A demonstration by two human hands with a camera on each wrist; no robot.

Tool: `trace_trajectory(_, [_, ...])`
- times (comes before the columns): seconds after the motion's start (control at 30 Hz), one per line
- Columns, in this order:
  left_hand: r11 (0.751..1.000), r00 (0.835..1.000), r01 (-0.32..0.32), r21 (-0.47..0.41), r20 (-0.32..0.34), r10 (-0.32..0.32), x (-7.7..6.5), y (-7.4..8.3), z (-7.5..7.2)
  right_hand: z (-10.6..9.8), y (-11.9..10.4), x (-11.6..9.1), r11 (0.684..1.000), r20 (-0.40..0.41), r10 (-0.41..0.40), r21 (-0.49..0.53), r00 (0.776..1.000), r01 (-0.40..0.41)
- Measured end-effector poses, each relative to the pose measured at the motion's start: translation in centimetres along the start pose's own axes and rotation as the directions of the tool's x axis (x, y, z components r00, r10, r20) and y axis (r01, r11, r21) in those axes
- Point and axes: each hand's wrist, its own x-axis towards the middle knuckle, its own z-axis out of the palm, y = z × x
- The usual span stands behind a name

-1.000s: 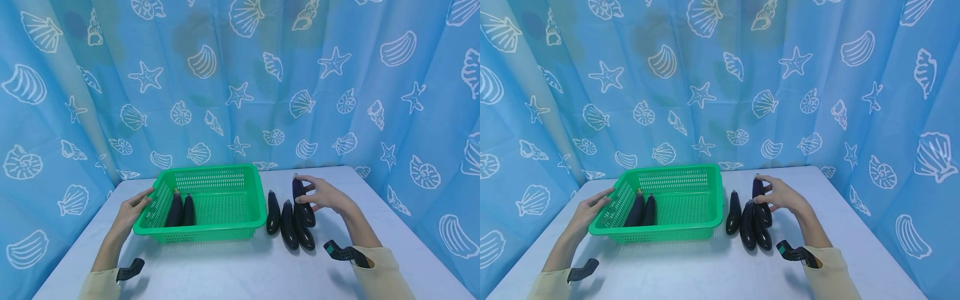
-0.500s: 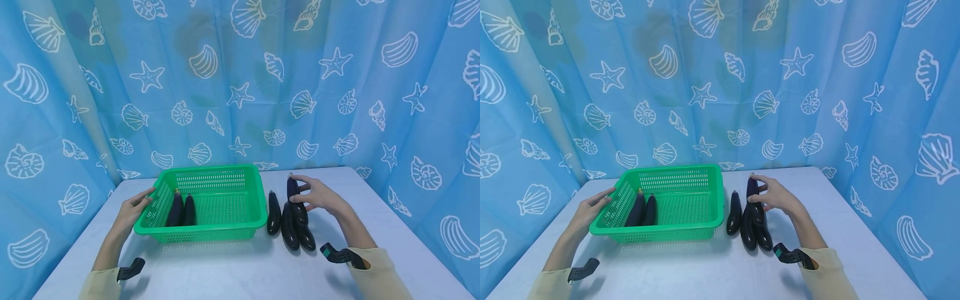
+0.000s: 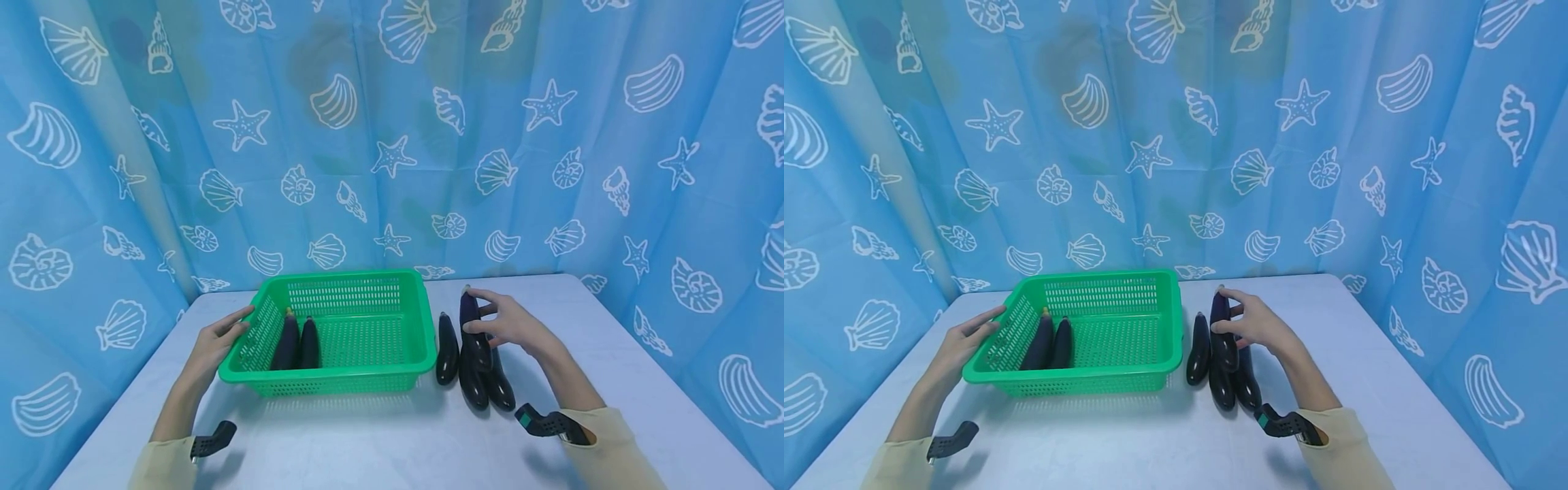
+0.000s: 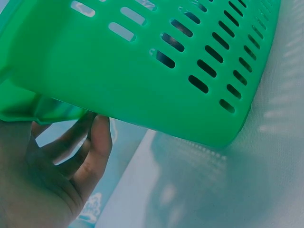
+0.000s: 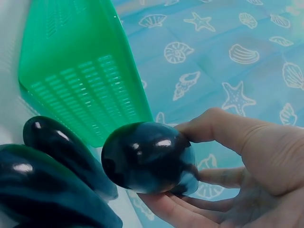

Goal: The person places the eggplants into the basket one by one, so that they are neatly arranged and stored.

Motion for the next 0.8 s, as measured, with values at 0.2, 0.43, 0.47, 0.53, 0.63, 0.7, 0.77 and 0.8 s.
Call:
trace_trajectory(0.2, [1.0, 1.0, -0.002, 0.004, -0.001, 0.002, 0.0, 0.0, 0.0, 0.3, -0.3, 0.0, 1.0, 0.012, -0.009, 0.024, 1.0, 0.009])
trace_trajectory(0.43, [1.0, 1.0, -0.008, -0.003, 0.001, 0.008, 0.1, -0.1, -0.1, 0.5, -0.7, 0.1, 0.999, 0.021, -0.006, 0.053, 1.0, 0.004])
trace_trajectory(0.47, [1.0, 1.0, -0.01, -0.004, 0.002, 0.01, 0.0, -0.1, -0.1, 0.5, -0.8, 0.1, 0.998, 0.023, -0.005, 0.059, 1.0, 0.004])
trace_trajectory(0.53, [1.0, 1.0, -0.011, -0.006, 0.001, 0.011, 0.1, -0.2, -0.1, 0.6, -1.0, 0.1, 0.997, 0.03, -0.006, 0.074, 1.0, 0.004])
trace_trajectory(0.63, [1.0, 1.0, -0.011, -0.009, 0.001, 0.011, 0.1, -0.2, -0.1, 0.8, -1.1, 0.0, 0.996, 0.041, -0.014, 0.088, 0.999, 0.011])
trace_trajectory(0.7, [1.0, 1.0, -0.009, -0.009, 0.001, 0.009, 0.1, -0.3, -0.1, 0.8, -1.2, 0.0, 0.995, 0.047, -0.021, 0.095, 0.999, 0.017])
trace_trajectory(0.77, [1.0, 1.0, -0.004, -0.006, 0.002, 0.004, 0.1, -0.3, -0.1, 0.9, -1.3, 0.0, 0.995, 0.048, -0.027, 0.097, 0.998, 0.022])
trace_trajectory(0.8, [1.0, 1.0, 0.0, -0.004, 0.004, 0.0, 0.1, -0.2, -0.1, 1.0, -1.4, 0.0, 0.995, 0.049, -0.028, 0.099, 0.998, 0.023])
